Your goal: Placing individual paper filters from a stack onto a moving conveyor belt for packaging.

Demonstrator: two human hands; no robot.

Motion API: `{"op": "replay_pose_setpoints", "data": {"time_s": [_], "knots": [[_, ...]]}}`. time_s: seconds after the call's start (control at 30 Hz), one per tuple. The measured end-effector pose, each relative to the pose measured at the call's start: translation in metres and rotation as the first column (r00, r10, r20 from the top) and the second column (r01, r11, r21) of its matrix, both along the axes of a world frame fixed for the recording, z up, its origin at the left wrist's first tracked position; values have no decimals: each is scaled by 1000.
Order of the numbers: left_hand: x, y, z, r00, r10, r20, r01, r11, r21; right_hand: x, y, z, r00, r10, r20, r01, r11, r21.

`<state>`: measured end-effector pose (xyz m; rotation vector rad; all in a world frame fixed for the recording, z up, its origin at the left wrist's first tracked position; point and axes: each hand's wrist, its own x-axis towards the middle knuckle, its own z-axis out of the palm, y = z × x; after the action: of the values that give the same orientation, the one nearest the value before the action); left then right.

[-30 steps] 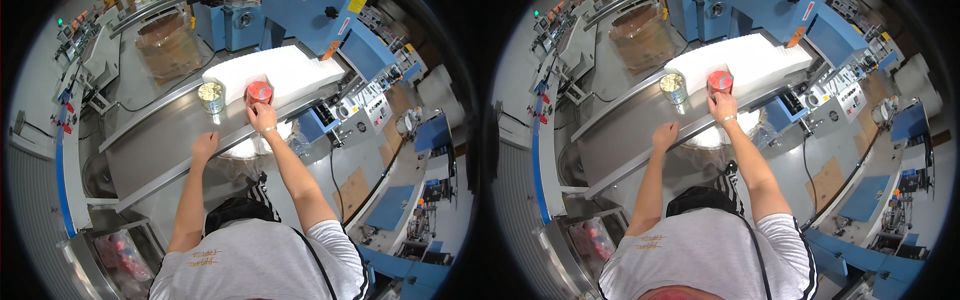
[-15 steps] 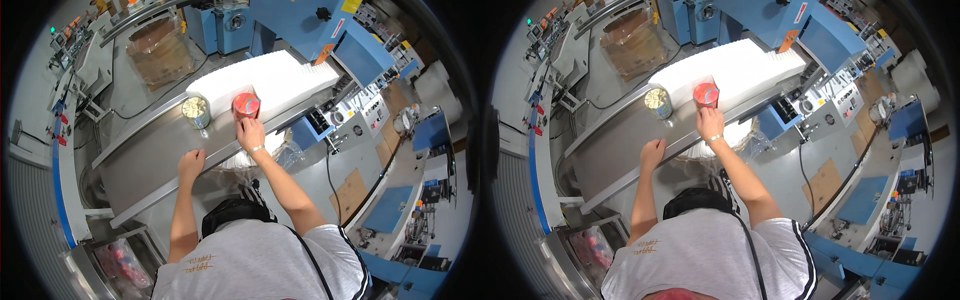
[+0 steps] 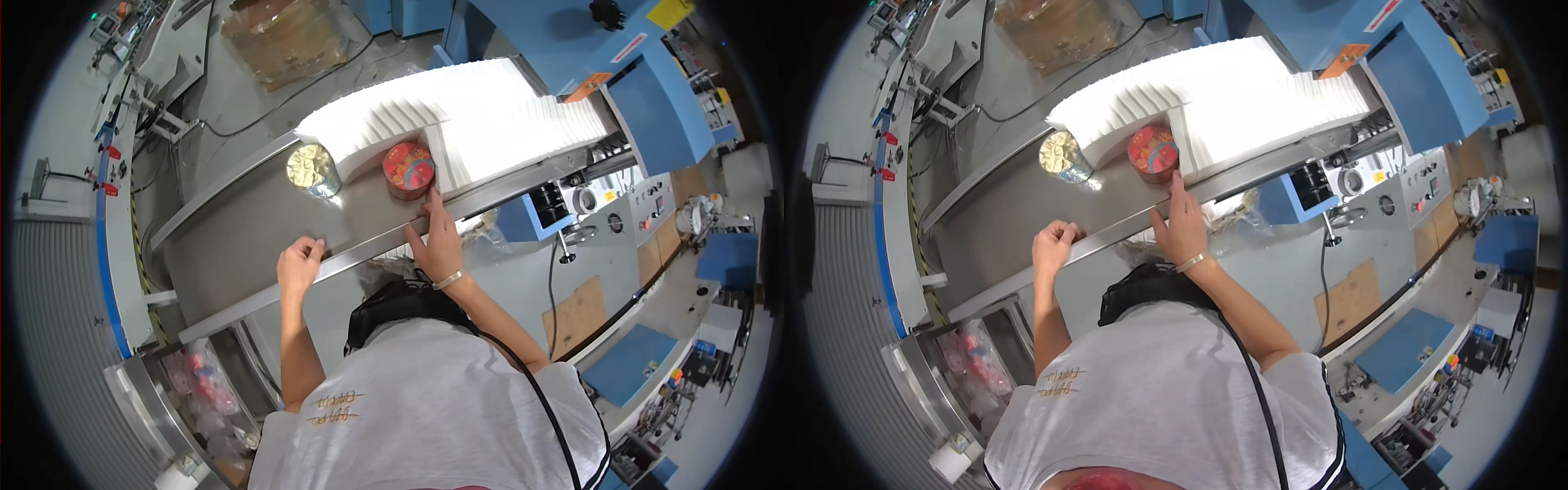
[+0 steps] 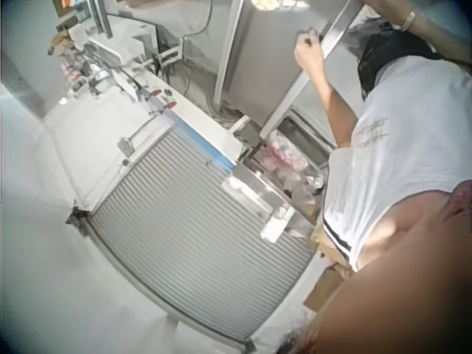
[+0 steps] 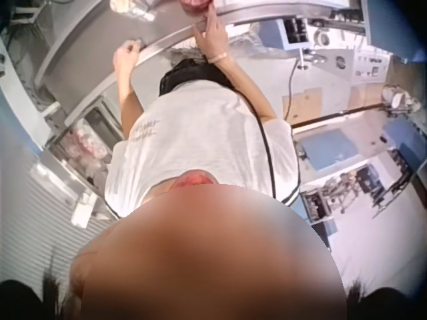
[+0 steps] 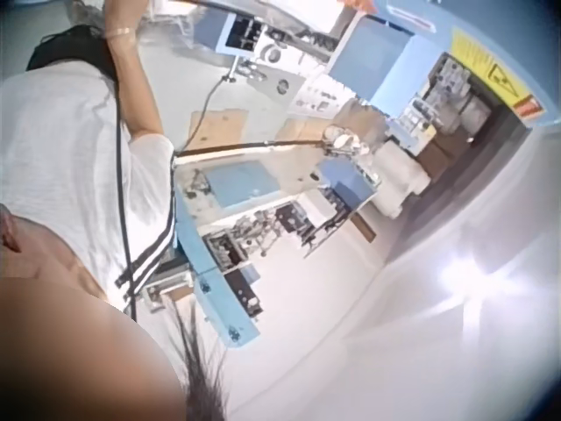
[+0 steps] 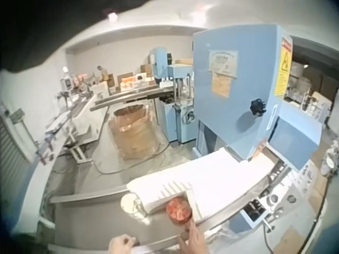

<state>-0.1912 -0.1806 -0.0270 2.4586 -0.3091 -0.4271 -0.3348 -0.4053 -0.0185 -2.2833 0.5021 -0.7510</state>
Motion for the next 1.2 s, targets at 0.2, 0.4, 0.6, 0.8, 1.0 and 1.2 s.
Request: {"op": "replay_pose_setpoints", "data": {"time_s": [0.2,0.4,0.6,0.8,1.0,1.2], "knots": [[-3,-14,9,995,87,38,-86,996,-20,-10,-21,11,986,90,-138,-84,995,49],[-18,-78,16,995,-99,-17,86,924,-372,-11,-30,18,967,173,-187,-170,985,34],[-17,-150,38,934,-305,186,352,873,-337,-14,-32,28,953,97,-289,-95,995,22],[-9,-152,24,862,-323,391,436,866,-245,-13,-26,29,959,42,-281,-30,998,50],[-1,-134,49,903,-399,156,423,773,-473,-15,-29,38,907,60,-416,-9,992,124],[82,-97,58,634,108,766,152,954,-260,-10,-24,52,940,197,-278,-110,947,301]]}}
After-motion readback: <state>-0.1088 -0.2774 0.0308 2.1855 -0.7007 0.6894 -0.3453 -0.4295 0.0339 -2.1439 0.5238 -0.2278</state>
